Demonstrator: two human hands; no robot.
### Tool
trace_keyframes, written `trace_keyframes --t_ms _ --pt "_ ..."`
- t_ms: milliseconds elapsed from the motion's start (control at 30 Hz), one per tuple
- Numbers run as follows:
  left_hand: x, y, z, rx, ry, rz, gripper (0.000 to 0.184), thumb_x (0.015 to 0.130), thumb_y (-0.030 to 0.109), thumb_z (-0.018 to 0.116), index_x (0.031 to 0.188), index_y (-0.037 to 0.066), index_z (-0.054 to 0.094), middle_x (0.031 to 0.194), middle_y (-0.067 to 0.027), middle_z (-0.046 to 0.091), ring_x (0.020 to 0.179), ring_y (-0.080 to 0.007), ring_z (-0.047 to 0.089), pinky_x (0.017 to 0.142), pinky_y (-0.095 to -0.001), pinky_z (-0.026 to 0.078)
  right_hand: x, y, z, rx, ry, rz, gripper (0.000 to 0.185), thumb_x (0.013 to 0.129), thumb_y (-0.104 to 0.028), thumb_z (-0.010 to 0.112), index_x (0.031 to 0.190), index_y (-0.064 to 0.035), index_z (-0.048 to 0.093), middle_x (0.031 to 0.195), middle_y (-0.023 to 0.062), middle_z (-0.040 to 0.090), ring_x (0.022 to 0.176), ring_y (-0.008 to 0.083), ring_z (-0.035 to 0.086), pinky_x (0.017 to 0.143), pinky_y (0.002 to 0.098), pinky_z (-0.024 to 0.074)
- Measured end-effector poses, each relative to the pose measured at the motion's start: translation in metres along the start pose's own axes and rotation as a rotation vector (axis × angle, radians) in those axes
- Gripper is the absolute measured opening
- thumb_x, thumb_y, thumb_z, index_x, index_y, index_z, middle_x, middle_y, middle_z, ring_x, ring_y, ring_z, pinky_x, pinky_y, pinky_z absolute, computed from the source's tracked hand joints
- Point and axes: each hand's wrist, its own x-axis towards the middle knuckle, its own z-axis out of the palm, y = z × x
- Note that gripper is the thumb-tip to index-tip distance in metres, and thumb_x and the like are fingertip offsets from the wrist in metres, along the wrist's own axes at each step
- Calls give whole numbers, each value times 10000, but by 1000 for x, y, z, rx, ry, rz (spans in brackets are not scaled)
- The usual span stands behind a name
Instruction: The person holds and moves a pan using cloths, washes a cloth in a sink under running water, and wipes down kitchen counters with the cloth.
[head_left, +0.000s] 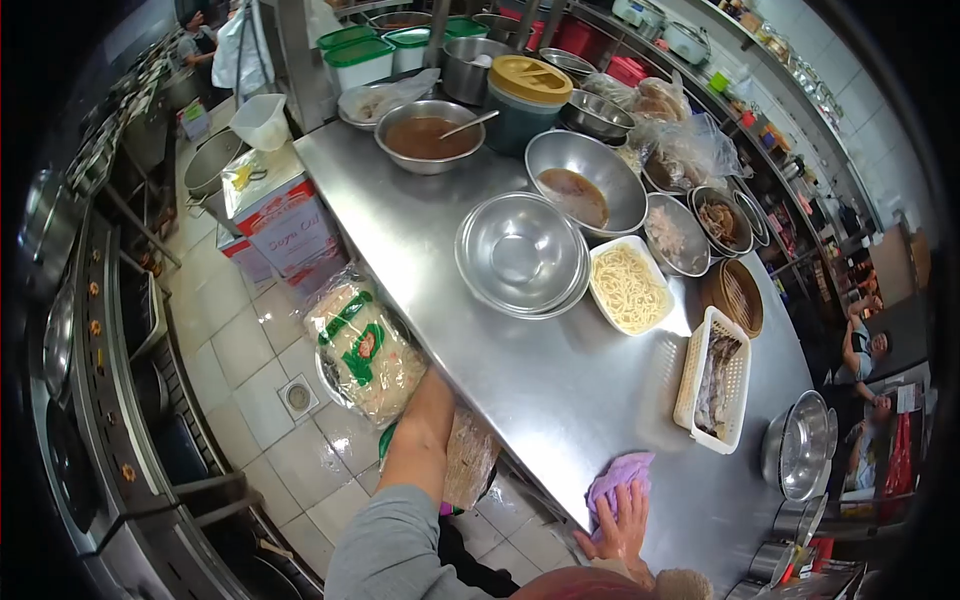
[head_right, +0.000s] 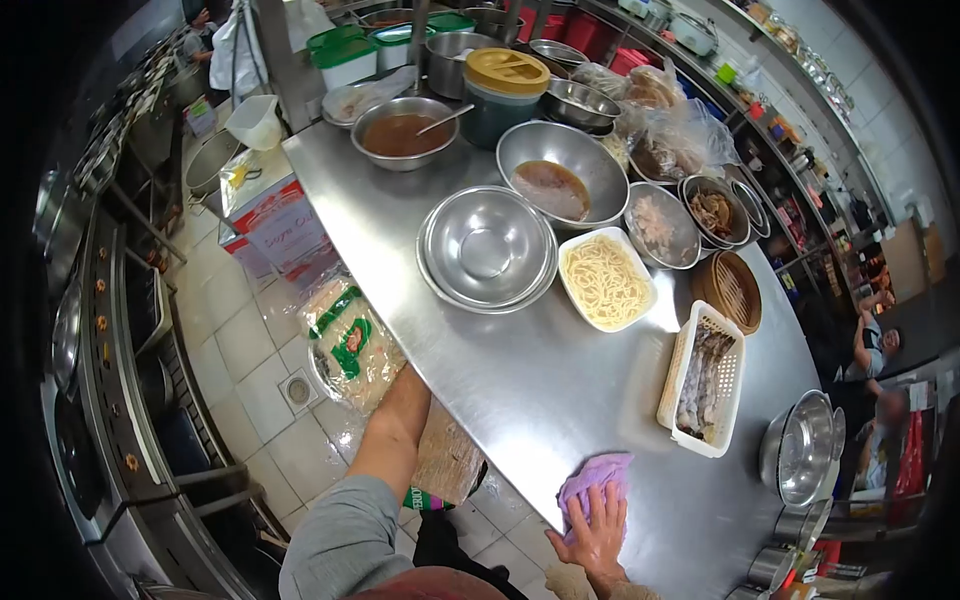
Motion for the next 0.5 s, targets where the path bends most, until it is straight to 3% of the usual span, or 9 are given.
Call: trace_keyframes --t_ms 233,467,500 --pt "10 0 -8 -226 263 89 624 726 65 677 1234 -36 328 1150 -155 467 1024 -250 488 909 -337 377 -2 4 5 -7 44 4 667 524 -407 764 1092 -128 554 1222 195 420 1186 444 334 918 579 270" --pt "-30 61 -77 -509 674 304 639 718 56 689 1229 -42 318 1142 -144 466 1017 -234 487 903 -330 376 1 0 -5 53 17 33 671 517 -362 781 1106 -133 555 1238 197 412 1201 438 318 929 577 260" --pt "-43 74 -85 -522 725 300 672 665 22 724 1207 -31 331 1092 -142 484 970 -216 506 861 -313 401 1 -1 -7 60 -1 39 675 516 -350 784 1113 -132 554 1243 194 410 1206 437 314 934 578 255"
